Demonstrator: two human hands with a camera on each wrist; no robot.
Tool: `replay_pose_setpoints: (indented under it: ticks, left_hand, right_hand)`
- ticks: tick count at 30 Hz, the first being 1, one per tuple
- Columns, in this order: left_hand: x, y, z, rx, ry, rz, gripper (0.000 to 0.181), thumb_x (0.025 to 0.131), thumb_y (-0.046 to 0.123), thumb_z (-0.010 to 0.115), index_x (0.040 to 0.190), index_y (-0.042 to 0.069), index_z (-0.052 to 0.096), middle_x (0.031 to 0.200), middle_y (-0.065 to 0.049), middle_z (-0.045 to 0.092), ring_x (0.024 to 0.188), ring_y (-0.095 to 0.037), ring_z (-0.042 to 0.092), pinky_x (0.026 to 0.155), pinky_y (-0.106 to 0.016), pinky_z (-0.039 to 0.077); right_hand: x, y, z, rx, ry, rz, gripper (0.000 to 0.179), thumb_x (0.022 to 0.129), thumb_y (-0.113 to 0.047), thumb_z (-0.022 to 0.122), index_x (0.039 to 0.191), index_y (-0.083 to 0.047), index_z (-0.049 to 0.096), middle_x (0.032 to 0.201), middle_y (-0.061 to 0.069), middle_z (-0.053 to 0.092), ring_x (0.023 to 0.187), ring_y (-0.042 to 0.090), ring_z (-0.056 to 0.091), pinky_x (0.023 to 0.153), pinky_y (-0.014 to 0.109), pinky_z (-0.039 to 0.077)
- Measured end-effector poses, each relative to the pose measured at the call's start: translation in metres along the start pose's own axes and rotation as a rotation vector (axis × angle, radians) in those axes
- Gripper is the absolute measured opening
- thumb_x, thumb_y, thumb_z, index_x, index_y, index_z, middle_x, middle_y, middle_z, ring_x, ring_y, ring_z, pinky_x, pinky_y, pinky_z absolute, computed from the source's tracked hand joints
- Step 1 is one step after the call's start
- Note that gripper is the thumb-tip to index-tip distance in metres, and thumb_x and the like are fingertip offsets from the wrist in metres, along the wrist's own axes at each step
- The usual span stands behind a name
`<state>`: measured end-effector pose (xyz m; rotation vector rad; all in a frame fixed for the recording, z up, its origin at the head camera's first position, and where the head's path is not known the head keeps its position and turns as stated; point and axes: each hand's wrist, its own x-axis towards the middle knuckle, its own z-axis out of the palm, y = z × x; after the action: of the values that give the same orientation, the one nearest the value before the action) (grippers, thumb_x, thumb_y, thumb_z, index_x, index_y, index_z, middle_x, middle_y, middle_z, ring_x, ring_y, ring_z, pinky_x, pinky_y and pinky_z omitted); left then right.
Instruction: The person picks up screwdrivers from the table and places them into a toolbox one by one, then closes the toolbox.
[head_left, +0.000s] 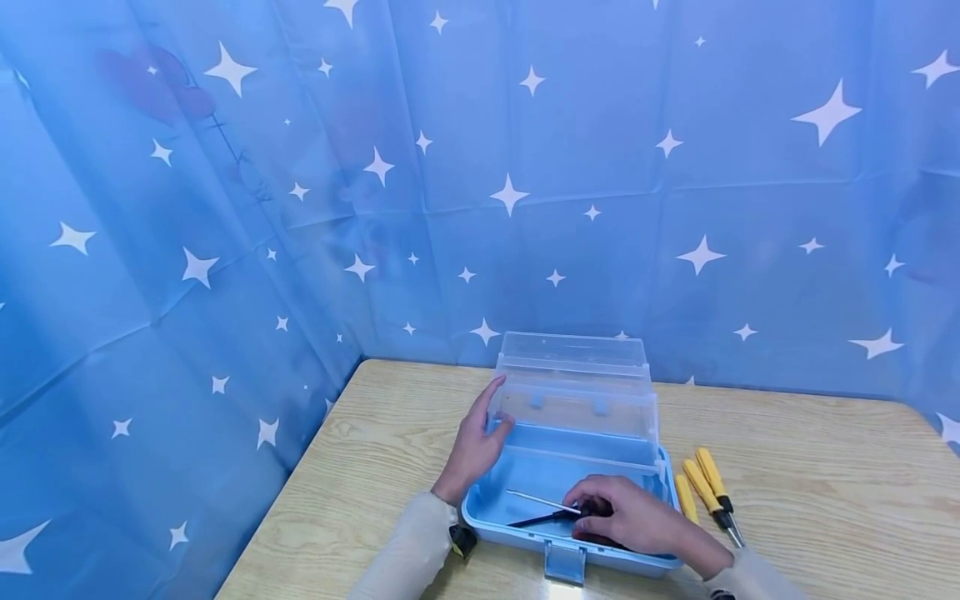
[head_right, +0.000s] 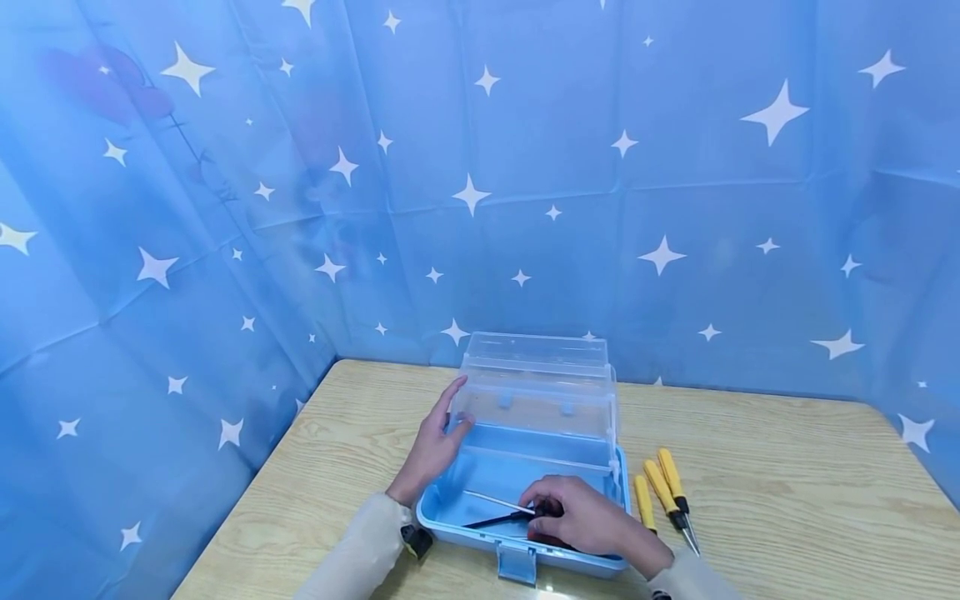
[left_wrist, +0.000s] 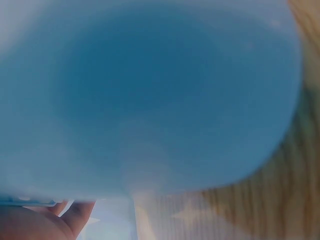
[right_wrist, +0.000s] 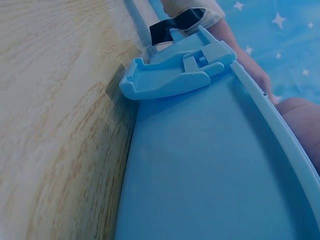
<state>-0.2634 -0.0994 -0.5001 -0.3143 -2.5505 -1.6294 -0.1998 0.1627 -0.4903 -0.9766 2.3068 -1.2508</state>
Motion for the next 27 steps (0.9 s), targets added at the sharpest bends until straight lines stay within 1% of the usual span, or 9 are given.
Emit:
replay_pose_setpoints:
  ticks: [7, 15, 21, 24, 27]
  left_hand:
    - [-0.0003, -0.0009, 0.0004, -0.011, 0.001, 0.005, 0.061, 0.102, 0.020, 0.054, 0.152, 0.045, 0.030, 0.160, 0.012, 0.029, 0.148, -0.020, 0.028, 0.117, -0.054, 0.031]
    - [0.0003, -0.0012, 0.0006, -0.007, 0.000, 0.004, 0.060, 0.102, 0.022, 0.054, 0.152, 0.046, 0.029, 0.160, 0.013, 0.028, 0.149, -0.020, 0.027, 0.117, -0.054, 0.030]
    - [0.0008, -0.0019, 0.0008, -0.013, 0.000, 0.007, 0.061, 0.102, 0.020, 0.054, 0.151, 0.047, 0.029, 0.160, 0.013, 0.028, 0.149, -0.020, 0.027, 0.118, -0.054, 0.030]
    - [0.0010, -0.0024, 0.0007, -0.013, -0.001, 0.006, 0.061, 0.102, 0.022, 0.054, 0.151, 0.048, 0.029, 0.160, 0.013, 0.028, 0.149, -0.019, 0.027, 0.118, -0.053, 0.030]
    - [0.0011, -0.0026, 0.0009, -0.008, -0.001, 0.002, 0.059, 0.102, 0.027, 0.054, 0.150, 0.049, 0.029, 0.160, 0.013, 0.029, 0.148, -0.020, 0.028, 0.117, -0.054, 0.031]
  right_hand:
    - [0.0005, 0.0003, 0.0012, 0.001, -0.004, 0.014, 0.022, 0.094, -0.021, 0.068, 0.114, -0.015, 0.069, 0.103, 0.000, 0.067, 0.083, 0.001, 0.057, 0.071, 0.023, 0.051]
    - [0.0019, -0.0007, 0.0015, -0.016, -0.006, 0.034, 0.022, 0.092, -0.019, 0.070, 0.113, -0.014, 0.069, 0.099, -0.004, 0.068, 0.082, 0.001, 0.058, 0.069, 0.023, 0.051]
    - [0.0013, -0.0022, 0.0009, -0.022, 0.004, 0.032, 0.021, 0.092, -0.018, 0.070, 0.112, -0.014, 0.069, 0.098, -0.001, 0.068, 0.079, 0.001, 0.056, 0.067, 0.023, 0.050]
    - [0.0011, -0.0021, 0.0007, -0.016, 0.006, 0.028, 0.020, 0.093, -0.018, 0.070, 0.112, -0.014, 0.069, 0.097, -0.001, 0.067, 0.077, 0.002, 0.055, 0.066, 0.023, 0.049]
    - [0.0009, -0.0025, 0.0003, -0.021, 0.008, 0.033, 0.020, 0.093, -0.019, 0.069, 0.113, -0.016, 0.069, 0.100, -0.002, 0.066, 0.079, 0.002, 0.055, 0.067, 0.023, 0.049]
